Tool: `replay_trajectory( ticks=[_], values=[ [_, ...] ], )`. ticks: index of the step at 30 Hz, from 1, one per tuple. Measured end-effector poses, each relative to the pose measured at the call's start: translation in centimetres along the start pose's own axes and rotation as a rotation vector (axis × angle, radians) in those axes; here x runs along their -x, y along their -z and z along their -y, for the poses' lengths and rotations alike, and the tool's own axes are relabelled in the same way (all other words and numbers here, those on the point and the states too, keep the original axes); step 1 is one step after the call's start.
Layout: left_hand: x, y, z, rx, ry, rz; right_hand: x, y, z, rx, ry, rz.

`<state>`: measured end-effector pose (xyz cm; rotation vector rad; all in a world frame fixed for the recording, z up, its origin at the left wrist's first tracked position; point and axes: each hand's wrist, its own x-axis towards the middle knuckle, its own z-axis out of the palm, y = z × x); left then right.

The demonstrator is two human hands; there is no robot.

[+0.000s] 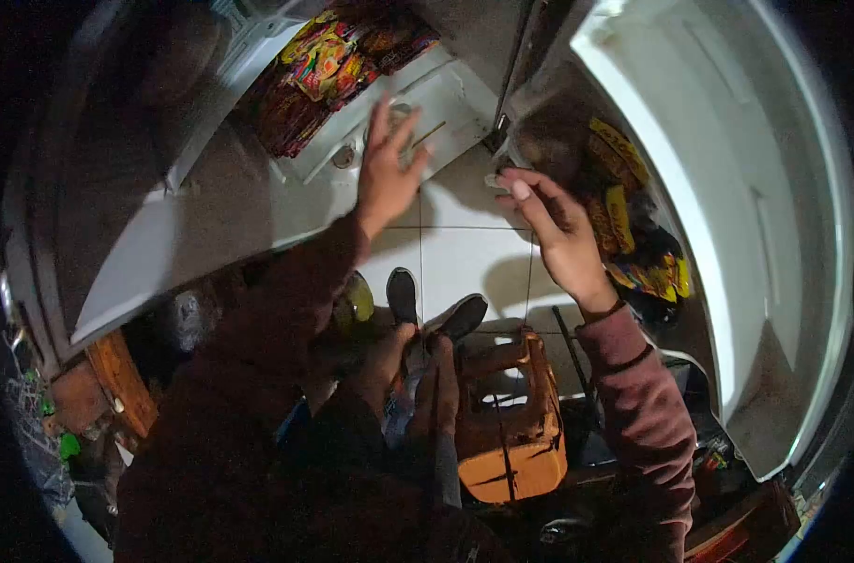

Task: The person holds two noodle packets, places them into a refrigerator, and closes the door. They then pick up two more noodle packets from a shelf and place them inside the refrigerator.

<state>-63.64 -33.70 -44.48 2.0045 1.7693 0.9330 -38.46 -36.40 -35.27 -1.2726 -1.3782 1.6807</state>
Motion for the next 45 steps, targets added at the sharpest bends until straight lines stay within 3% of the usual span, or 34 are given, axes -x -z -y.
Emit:
replay_trajectory(
  ticks=[3, 9, 15, 21, 30, 38, 41, 45],
  values=[
    [4.0, 2.9, -6.7, 0.271, 0.154, 0.133, 3.5, 0.0, 1.8, -0.167, -0.069, -0.04],
    [7.0, 10.5, -15.8, 0.481, 0.209, 0.329, 11.3, 0.7, 8.2, -0.226, -0.075, -0.042],
    [4.9, 17.2, -21.4, 0.54, 0.003, 0.53, 17.3, 1.9, 14.7, -0.167, 0.014, -0.057],
    [3.6, 22.6, -25.9, 0.574, -0.132, 0.486, 22.3, 3.5, 22.3, -0.097, 0.176, -0.251],
    [4.5, 29.8, -25.5, 0.387, -0.314, 0.703, 24.4, 2.2, 24.6, -0.147, 0.324, -0.367],
    [4.8, 31.9, -28.0, 0.521, -0.148, 0.357, 23.8, 1.0, 24.5, -0.131, 0.352, -0.32],
    [5.3, 31.3, -28.0, 0.604, -0.147, 0.246, 23.2, 0.9, 24.2, 0.01, 0.41, -0.311],
    [5.7, 30.7, -28.8, 0.716, -0.094, 0.222, 22.8, -0.1, 24.6, -0.103, 0.369, -0.248]
  ],
)
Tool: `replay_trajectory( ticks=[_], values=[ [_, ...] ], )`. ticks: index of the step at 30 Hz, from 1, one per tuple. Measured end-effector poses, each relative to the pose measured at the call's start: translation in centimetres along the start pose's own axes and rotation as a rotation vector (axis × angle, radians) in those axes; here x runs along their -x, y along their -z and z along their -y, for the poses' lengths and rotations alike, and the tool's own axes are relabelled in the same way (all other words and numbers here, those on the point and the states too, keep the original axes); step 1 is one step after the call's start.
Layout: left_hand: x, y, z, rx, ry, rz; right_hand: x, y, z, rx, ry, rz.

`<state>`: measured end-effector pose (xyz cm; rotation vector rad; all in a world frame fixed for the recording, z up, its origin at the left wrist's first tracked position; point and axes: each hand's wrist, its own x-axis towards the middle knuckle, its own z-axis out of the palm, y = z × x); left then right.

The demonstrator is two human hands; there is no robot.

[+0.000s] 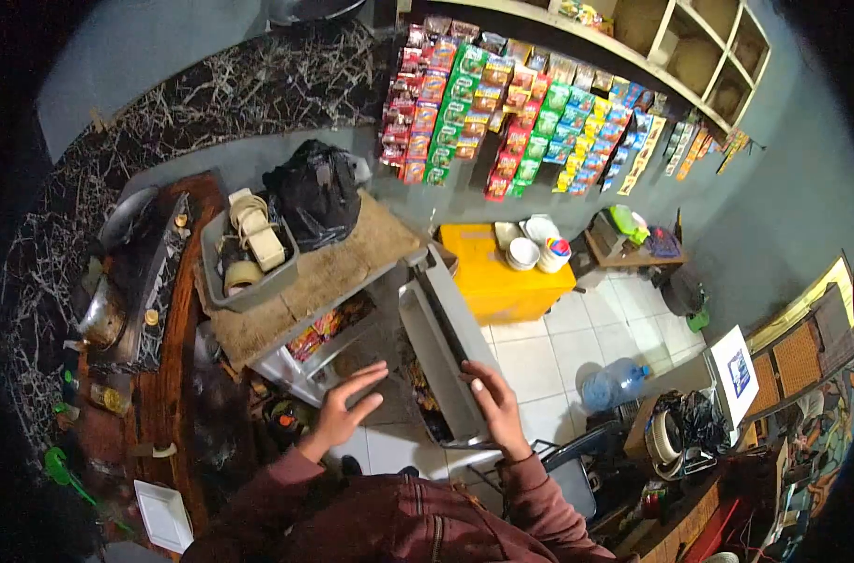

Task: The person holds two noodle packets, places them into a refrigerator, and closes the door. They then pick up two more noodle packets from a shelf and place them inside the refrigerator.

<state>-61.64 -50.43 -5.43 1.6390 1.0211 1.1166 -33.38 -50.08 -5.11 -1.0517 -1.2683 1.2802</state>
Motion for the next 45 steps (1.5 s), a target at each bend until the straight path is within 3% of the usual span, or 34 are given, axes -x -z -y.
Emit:
replay_trajectory(
  ticks=[6, 14, 26, 37, 45],
  values=[
    [0.2, -0.1, -0.1, 0.092, -0.026, 0.035, -0.4, -1.7, 0.3, -0.006, -0.025, 0.037],
    [1.4, 0.6, 0.1, 0.274, 0.133, 0.077, 0.3, -3.9, -1.6, -0.061, -0.088, 0.097],
    [2.2, 2.5, 0.9, 0.271, 0.18, 0.152, 1.1, -9.2, -3.9, -0.161, -0.196, 0.235],
    [3.0, 6.0, 2.8, 0.463, 0.262, 0.162, -0.7, -14.3, -3.9, -0.347, -0.281, 0.199],
    [2.6, 7.7, 4.2, 0.528, 0.301, 0.248, -1.5, -16.5, -4.6, -0.3, -0.272, 0.165]
  ],
)
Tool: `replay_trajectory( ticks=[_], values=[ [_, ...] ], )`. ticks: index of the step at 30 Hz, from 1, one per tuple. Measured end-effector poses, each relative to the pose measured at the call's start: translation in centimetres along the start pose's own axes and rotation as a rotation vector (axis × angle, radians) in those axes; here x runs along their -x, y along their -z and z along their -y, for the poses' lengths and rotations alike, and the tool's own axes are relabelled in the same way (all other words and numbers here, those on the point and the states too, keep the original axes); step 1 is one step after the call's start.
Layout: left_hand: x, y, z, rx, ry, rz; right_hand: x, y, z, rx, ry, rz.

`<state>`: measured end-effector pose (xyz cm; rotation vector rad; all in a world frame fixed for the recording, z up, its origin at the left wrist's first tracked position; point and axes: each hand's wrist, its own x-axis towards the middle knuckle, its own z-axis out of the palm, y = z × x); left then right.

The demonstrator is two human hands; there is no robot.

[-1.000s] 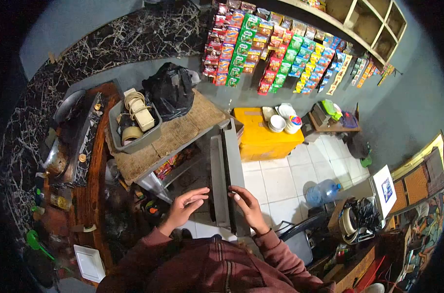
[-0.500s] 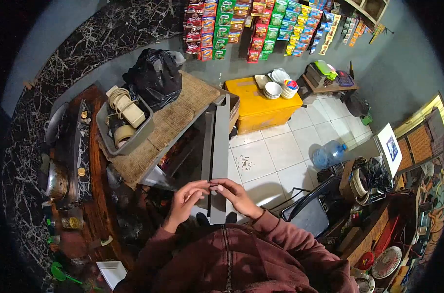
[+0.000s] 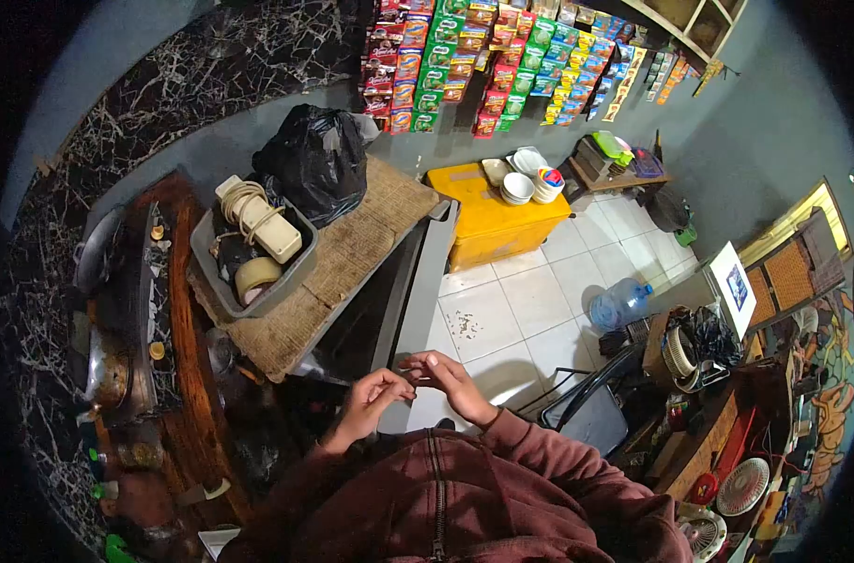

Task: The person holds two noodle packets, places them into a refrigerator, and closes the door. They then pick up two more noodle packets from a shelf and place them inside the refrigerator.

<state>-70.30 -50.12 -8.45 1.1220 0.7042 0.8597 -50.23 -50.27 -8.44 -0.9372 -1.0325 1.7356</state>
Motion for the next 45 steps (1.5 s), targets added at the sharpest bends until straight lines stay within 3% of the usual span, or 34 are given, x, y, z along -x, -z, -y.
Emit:
replay_trajectory(
  ticks=[9, 14, 17, 22, 29, 31, 32, 33, 34, 38, 40, 43, 45],
  values=[
    [-1.8, 1.4, 0.2, -0.047, -0.078, 0.046, 0.1, -0.3, 0.8, 0.045, 0.051, -0.14],
    [-3.1, 1.2, 0.4, -0.397, -0.008, -0.169, 0.8, 0.5, 1.3, 0.035, 0.072, -0.224],
    [-3.9, -0.3, -1.8, -0.513, 0.048, -0.167, 1.4, 1.8, 1.3, 0.011, 0.081, -0.278],
    [-6.3, -2.5, 0.2, -0.628, -0.196, -0.142, 2.6, 6.2, 1.3, -0.017, 0.083, -0.321],
    [-12.8, -2.3, 9.9, -0.402, 0.026, -0.193, 8.2, 18.7, 1.1, 0.217, 0.028, -0.326],
    [-14.4, 1.0, 16.1, -0.548, 0.196, -0.252, 10.1, 23.0, 0.9, 0.283, -0.119, -0.31],
    [-14.5, 1.7, 17.4, -0.552, 0.186, -0.253, 10.7, 24.5, 1.0, 0.285, -0.108, -0.308],
    [-14.5, 2.3, 18.4, -0.784, 0.249, -0.212, 11.2, 25.7, 1.1, 0.257, -0.174, -0.402],
    [-14.7, 3.0, 19.0, -1.016, 0.311, -0.168, 11.3, 26.8, 1.3, 0.227, -0.24, -0.497],
    [-14.6, 3.5, 20.0, -1.1, 0.503, 0.054, 9.9, 29.6, 0.9, 0.095, -0.151, -0.551],
    [-14.1, 0.6, 15.6, -1.45, 0.706, 0.293, 8.4, 29.3, 1.7, 0.022, -0.08, -0.542],
    [-12.6, 0.7, 14.0, -1.483, 0.74, 0.453, 6.2, 28.3, 3.5, 0.004, -0.045, -0.482],
    [-11.6, 5.1, 15.4, -1.422, 0.711, 0.41, 5.1, 28.2, 4.3, 0.055, -0.015, -0.383]
  ],
)
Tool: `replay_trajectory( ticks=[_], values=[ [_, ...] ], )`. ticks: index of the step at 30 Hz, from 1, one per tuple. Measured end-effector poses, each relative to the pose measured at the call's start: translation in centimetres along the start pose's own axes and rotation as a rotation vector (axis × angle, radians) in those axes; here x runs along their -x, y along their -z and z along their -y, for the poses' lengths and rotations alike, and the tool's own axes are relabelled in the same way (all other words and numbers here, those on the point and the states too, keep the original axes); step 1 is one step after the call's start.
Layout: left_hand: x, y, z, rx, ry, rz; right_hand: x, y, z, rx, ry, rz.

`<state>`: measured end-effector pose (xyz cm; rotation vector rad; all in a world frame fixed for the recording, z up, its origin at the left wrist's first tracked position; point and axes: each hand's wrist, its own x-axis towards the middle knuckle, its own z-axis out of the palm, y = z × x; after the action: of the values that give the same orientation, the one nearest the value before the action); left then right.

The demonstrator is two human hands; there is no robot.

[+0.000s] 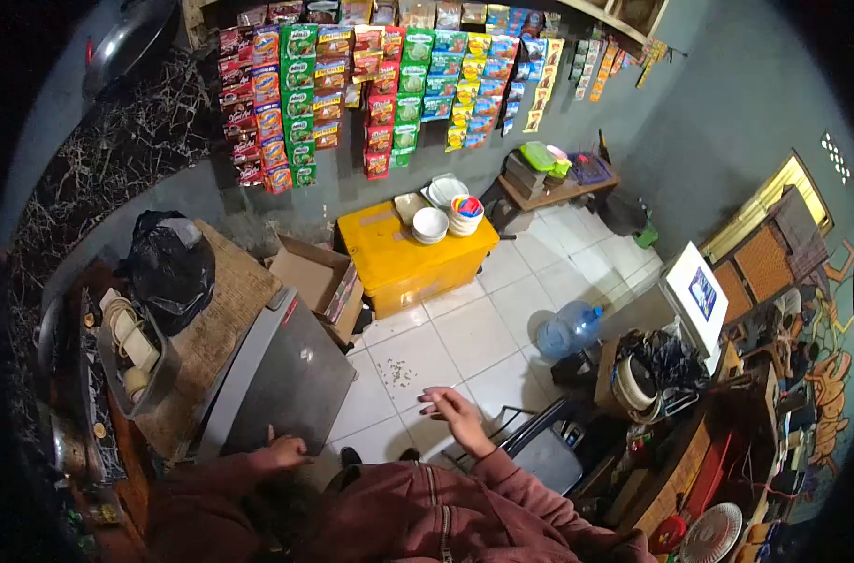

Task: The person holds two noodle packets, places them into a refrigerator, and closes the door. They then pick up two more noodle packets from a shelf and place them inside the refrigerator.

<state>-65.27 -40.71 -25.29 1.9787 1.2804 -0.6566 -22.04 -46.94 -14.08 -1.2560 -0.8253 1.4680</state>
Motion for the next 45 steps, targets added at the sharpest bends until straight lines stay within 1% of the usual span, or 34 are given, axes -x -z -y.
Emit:
replay_trajectory(
  ticks=[1, 2, 4, 5, 7, 8, 10, 11, 13, 14, 16, 17, 20, 21, 22, 24, 25, 27, 28, 30, 32, 34, 35, 36, 38, 39, 40, 42, 44, 45],
  values=[
    [-0.7, -0.5, 0.8, 0.065, -0.018, -0.015, 0.0, 0.0, 0.9, 0.034, -0.005, 0.024],
    [-1.0, -0.1, 0.7, 0.065, -0.021, -0.027, -0.4, -0.1, 1.5, 0.058, -0.01, 0.047],
    [0.1, 0.4, 0.0, 0.347, 0.037, -0.147, -1.3, 0.5, 1.6, 0.058, 0.0, 0.07],
    [-0.4, 0.8, -0.6, 0.351, 0.038, -0.152, -1.8, 0.8, 1.6, 0.029, 0.017, 0.051],
    [-1.9, 2.2, -2.4, 0.328, -0.259, -0.316, -2.7, 1.3, 2.0, 0.007, 0.06, 0.009],
    [-3.3, 2.7, -3.4, 0.324, -0.258, -0.319, -3.3, 1.5, 2.4, 0.005, 0.064, 0.011],
    [-6.0, 3.1, -5.6, 1.01, -0.277, -0.607, -3.8, 1.5, 3.1, -0.017, 0.018, -0.046],
    [-6.2, 4.0, -7.4, 0.999, -0.276, -0.596, -4.1, 1.4, 3.3, -0.032, 0.018, -0.062],
    [-7.0, 6.8, -10.2, 1.512, -0.012, -0.752, -5.2, 1.1, 3.9, -0.032, 0.01, -0.074],
    [-7.7, 7.1, -10.2, 1.505, -0.019, -0.741, -5.6, 1.0, 4.2, -0.016, -0.002, -0.075],
    [-10.4, 7.7, -9.9, 1.335, -0.235, -0.607, -6.8, 0.7, 5.1, -0.006, 0.006, -0.087],
    [-11.5, 8.3, -9.3, 1.275, -0.324, -0.572, -7.5, 0.6, 5.4, -0.022, 0.023, -0.096],
    [-11.0, 11.6, -8.6, 1.198, -0.366, -0.52, -9.3, -0.2, 7.1, -0.032, 0.05, -0.136],
    [-11.9, 11.6, -7.0, 1.119, -0.384, -0.469, -9.6, -0.4, 7.7, -0.042, 0.078, -0.145],
    [-12.4, 11.5, -5.4, 1.109, -0.402, -0.458, -10.1, -0.4, 8.1, -0.05, 0.106, -0.158],
    [-13.3, 11.5, -3.2, 0.997, -0.334, -0.295, -10.7, -0.2, 8.2, -0.039, 0.118, -0.194],
    [-13.5, 11.8, -3.1, 0.989, -0.345, -0.281, -10.9, 0.0, 8.2, -0.042, 0.128, -0.205],
    [-13.5, 12.5, -3.1, 0.801, -0.166, -0.216, -11.0, 0.6, 8.1, -0.056, 0.126, -0.232],
    [-13.8, 13.1, -3.5, 0.796, -0.171, -0.211, -11.1, 0.9, 8.0, -0.058, 0.128, -0.239],
    [-14.3, 14.1, -4.4, 0.708, -0.074, -0.134, -11.3, 1.7, 7.9, -0.089, 0.09, -0.269],
    [-16.3, 13.9, -4.9, 0.697, -0.054, -0.19, -11.9, 2.7, 8.2, -0.091, 0.098, -0.265],
    [-17.2, 15.2, -7.5, 0.753, -0.128, -0.227, -12.9, 4.0, 8.3, -0.068, 0.07, -0.298],
    [-17.3, 16.3, -9.2, 0.699, -0.182, -0.286, -13.5, 4.8, 8.4, -0.079, 0.079, -0.288],
    [-17.6, 17.6, -11.0, 0.706, -0.182, -0.308, -14.0, 5.5, 9.0, -0.076, 0.077, -0.29],
    [-18.1, 19.8, -14.5, 0.779, -0.364, -0.344, -15.2, 7.3, 10.0, -0.083, 0.094, -0.272],
    [-17.9, 21.5, -17.0, 0.878, -0.362, -0.315, -16.0, 8.4, 10.6, -0.077, 0.1, -0.254],
    [-18.5, 22.8, -18.9, 0.886, -0.36, -0.332, -16.7, 9.6, 11.2, -0.068, 0.12, -0.242],
    [-19.6, 24.6, -22.7, 0.909, -0.519, -0.395, -17.5, 12.1, 12.2, -0.047, 0.132, -0.218],
    [-20.2, 26.6, -27.0, 0.952, -0.541, -0.416, -18.3, 15.0, 14.0, -0.044, 0.162, -0.178],
    [-18.7, 28.5, -30.0, 0.922, -0.563, -0.448, -18.6, 16.5, 14.9, -0.034, 0.159, -0.168]
  ],
)
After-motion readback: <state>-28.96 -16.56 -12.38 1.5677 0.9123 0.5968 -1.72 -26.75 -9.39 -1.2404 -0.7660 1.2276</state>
